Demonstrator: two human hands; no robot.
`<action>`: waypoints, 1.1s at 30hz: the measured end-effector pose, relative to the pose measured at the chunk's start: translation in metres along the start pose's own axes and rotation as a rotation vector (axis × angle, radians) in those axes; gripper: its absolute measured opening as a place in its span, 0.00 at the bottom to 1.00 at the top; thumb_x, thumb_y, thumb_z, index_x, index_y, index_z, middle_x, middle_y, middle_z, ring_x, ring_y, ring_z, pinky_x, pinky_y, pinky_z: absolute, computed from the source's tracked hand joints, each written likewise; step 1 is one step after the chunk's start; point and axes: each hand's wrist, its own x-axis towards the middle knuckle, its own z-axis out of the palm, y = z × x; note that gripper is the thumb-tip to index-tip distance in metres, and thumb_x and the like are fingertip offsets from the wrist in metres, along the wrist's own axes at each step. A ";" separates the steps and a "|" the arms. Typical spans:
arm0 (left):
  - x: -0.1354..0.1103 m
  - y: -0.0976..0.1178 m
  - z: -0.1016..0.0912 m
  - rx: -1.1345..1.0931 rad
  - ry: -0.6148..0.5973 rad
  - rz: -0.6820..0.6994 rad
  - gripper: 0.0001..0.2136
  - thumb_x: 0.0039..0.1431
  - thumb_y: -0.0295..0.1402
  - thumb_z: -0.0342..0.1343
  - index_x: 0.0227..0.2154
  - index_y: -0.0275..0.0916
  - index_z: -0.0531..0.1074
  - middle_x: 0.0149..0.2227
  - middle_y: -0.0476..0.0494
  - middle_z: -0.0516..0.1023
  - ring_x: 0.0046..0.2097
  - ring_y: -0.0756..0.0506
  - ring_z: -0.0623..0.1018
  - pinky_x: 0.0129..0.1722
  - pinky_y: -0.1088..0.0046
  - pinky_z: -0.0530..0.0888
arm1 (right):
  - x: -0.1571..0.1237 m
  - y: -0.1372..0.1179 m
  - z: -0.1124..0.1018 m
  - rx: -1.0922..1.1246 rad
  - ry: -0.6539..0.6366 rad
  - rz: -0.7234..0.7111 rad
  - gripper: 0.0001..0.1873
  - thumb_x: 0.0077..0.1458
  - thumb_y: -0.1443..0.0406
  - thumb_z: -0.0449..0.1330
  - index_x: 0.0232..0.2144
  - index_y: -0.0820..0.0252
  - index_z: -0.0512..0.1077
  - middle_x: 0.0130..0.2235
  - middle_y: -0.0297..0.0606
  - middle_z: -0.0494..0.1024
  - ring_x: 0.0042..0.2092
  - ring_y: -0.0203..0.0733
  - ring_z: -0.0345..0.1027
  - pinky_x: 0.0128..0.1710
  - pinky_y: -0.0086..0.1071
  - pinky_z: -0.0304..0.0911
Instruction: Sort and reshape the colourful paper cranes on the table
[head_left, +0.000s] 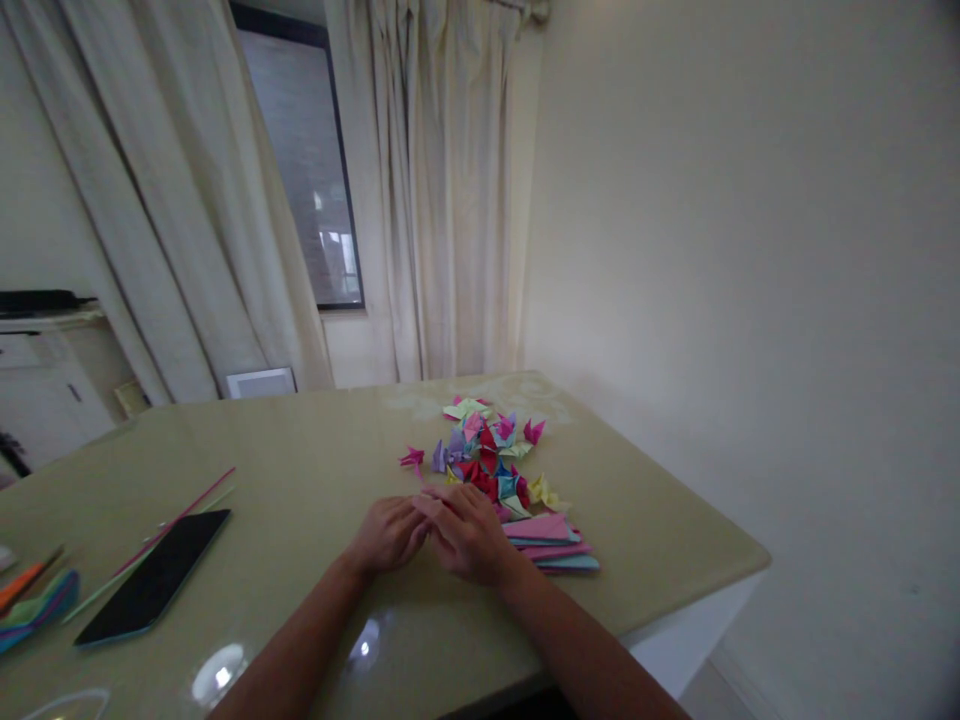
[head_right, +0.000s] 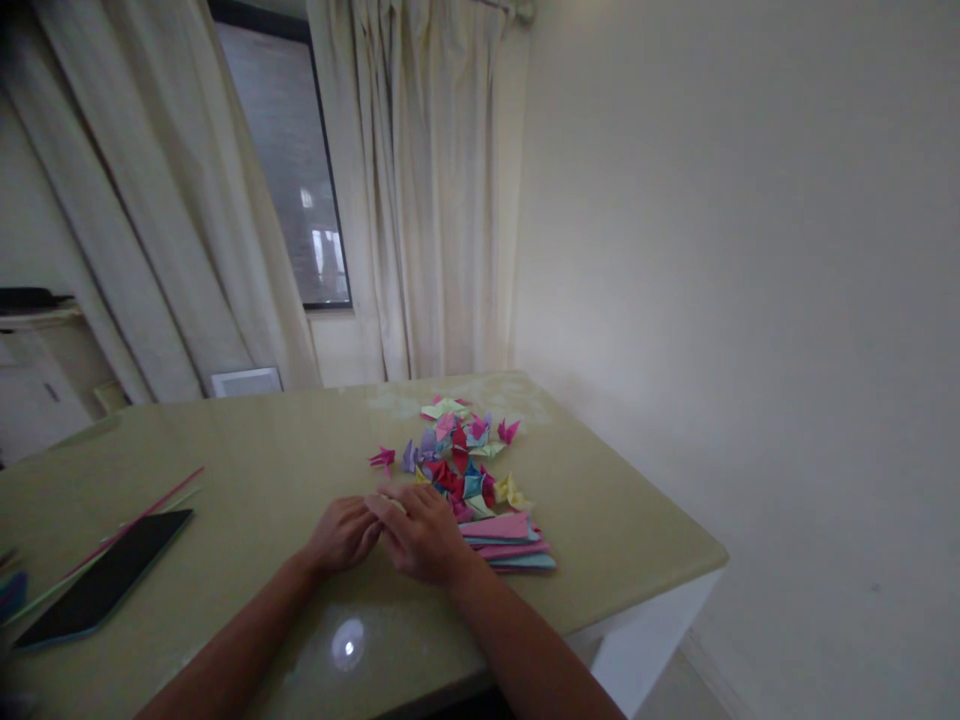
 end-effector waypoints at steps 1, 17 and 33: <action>0.000 0.000 0.001 0.031 0.002 0.013 0.14 0.72 0.31 0.44 0.35 0.38 0.74 0.29 0.42 0.80 0.30 0.46 0.79 0.32 0.72 0.78 | 0.000 0.000 0.000 0.013 -0.019 0.010 0.26 0.64 0.69 0.58 0.63 0.56 0.68 0.58 0.46 0.78 0.56 0.50 0.71 0.57 0.44 0.66; 0.009 0.008 -0.001 0.130 0.084 0.070 0.16 0.66 0.26 0.51 0.55 0.36 0.69 0.48 0.33 0.81 0.51 0.41 0.79 0.52 0.63 0.75 | -0.003 0.013 0.012 0.094 -0.147 0.264 0.27 0.59 0.68 0.61 0.60 0.62 0.71 0.55 0.49 0.80 0.57 0.52 0.72 0.60 0.47 0.66; 0.009 0.003 -0.005 0.106 -0.028 -0.069 0.11 0.72 0.32 0.45 0.45 0.37 0.73 0.37 0.40 0.80 0.38 0.42 0.75 0.41 0.63 0.71 | 0.001 0.003 0.007 -0.013 -0.059 0.080 0.08 0.62 0.71 0.58 0.42 0.58 0.74 0.38 0.41 0.81 0.40 0.47 0.72 0.44 0.39 0.69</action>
